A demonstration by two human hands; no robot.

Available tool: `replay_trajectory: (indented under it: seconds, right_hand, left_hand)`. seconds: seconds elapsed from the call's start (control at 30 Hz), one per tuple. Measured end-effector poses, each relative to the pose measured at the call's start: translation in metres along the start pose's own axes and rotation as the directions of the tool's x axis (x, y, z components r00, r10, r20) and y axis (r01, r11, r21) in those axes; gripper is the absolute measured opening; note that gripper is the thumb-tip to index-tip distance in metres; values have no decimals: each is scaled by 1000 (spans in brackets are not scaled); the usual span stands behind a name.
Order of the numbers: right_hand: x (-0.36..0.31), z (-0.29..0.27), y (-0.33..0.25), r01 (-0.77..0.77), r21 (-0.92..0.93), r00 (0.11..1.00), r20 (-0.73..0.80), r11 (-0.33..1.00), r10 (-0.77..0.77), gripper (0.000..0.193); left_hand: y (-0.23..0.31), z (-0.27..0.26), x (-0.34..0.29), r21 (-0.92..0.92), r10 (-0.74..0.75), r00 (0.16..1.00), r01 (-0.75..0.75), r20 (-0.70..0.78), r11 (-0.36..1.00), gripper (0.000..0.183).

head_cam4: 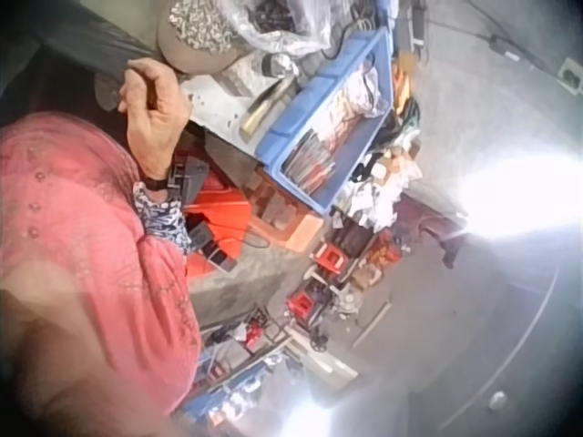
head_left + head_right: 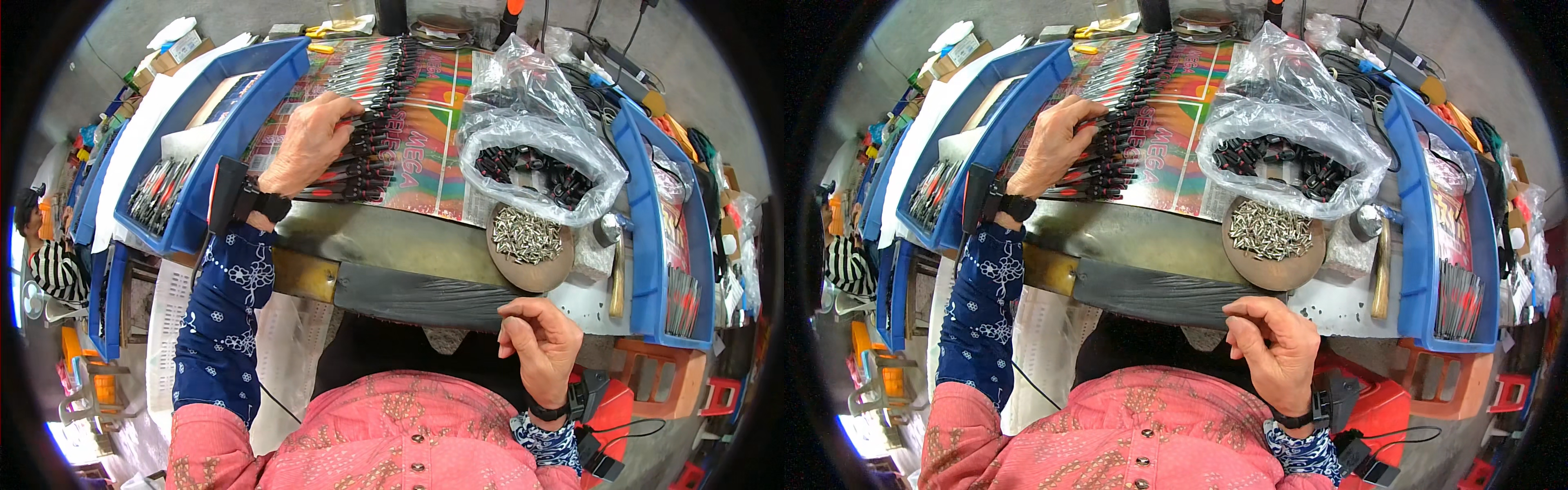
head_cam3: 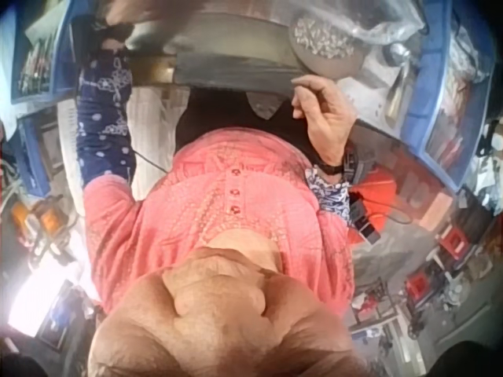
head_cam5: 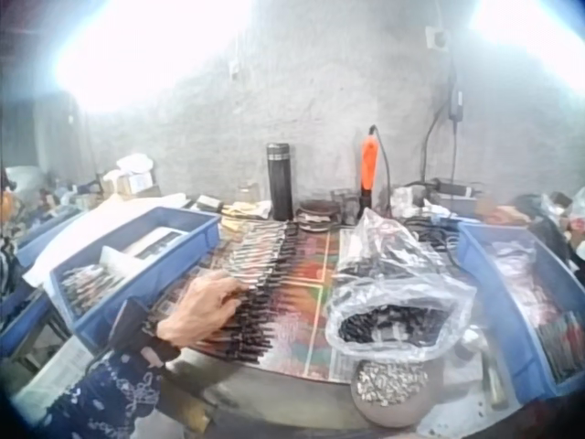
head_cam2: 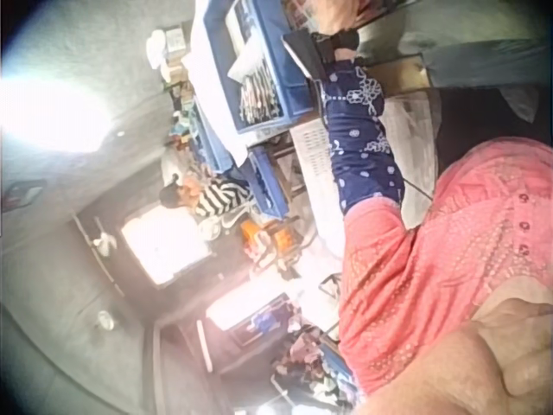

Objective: The person repeatedly picks up a small black plastic housing and a metal pin, inserts the pin into the housing, and places the assembled unit into a blue tray. This cycle is performed multiple times at a workbench with organized parts and tools.

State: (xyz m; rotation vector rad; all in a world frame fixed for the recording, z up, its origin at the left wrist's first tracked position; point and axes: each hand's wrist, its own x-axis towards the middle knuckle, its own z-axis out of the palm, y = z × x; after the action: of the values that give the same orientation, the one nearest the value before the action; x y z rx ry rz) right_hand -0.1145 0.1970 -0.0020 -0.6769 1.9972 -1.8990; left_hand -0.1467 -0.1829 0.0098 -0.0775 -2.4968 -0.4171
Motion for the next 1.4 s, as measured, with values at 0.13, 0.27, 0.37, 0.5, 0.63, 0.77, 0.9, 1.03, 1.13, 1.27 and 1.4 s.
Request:
replay_trajectory:
  seconds: [0.13,0.27,0.37,0.5,0.63,0.77,0.9,1.03,1.13,1.27,1.4]
  right_hand:
    - [1,-1,0,12,-3,1000,9,1000,-12,10]
    - [0,0,0,19,-19,1000,2,1000,-19,9]
    - [0,1,0,21,-28,1000,0,999,-21,9]
    - [0,2,-1,24,-28,1000,-5,999,-24,9]
    - [-1,3,-2,18,-52,1000,-2,998,-18,9]
    - [-2,4,-2,32,-51,999,-7,998,-32,10]
    - [-3,5,-2,7,-43,1000,-25,999,-8,10]
    - [-4,6,-2,-32,-12,999,-41,999,31,10]
    - [-3,8,-3,-18,-6,999,-50,1000,18,10]
    - [-1,8,-1,3,-26,999,-51,1000,-5,11]
    - [0,9,-2,8,-50,999,-49,999,-11,11]
  left_hand:
    - [-2,3,2,29,30,999,-30,-19,999,24]
    - [-2,6,3,29,24,999,-23,-39,999,23]
    - [-3,8,3,34,57,996,-54,-70,998,23]
    - [-6,13,2,62,85,991,-79,-102,995,22]
    - [-5,15,1,80,81,990,-72,-114,994,22]
    - [2,8,-1,88,78,986,-65,-146,994,20]
    - [15,-7,-15,27,59,989,-56,-134,998,19]
    - [26,-28,-41,28,80,983,-77,-165,997,14]
    - [26,-56,-63,145,63,982,-36,-181,989,11]
    - [12,-101,-88,275,-55,967,126,-250,953,9]
    - [-17,-148,-104,366,-186,947,276,-261,889,11]
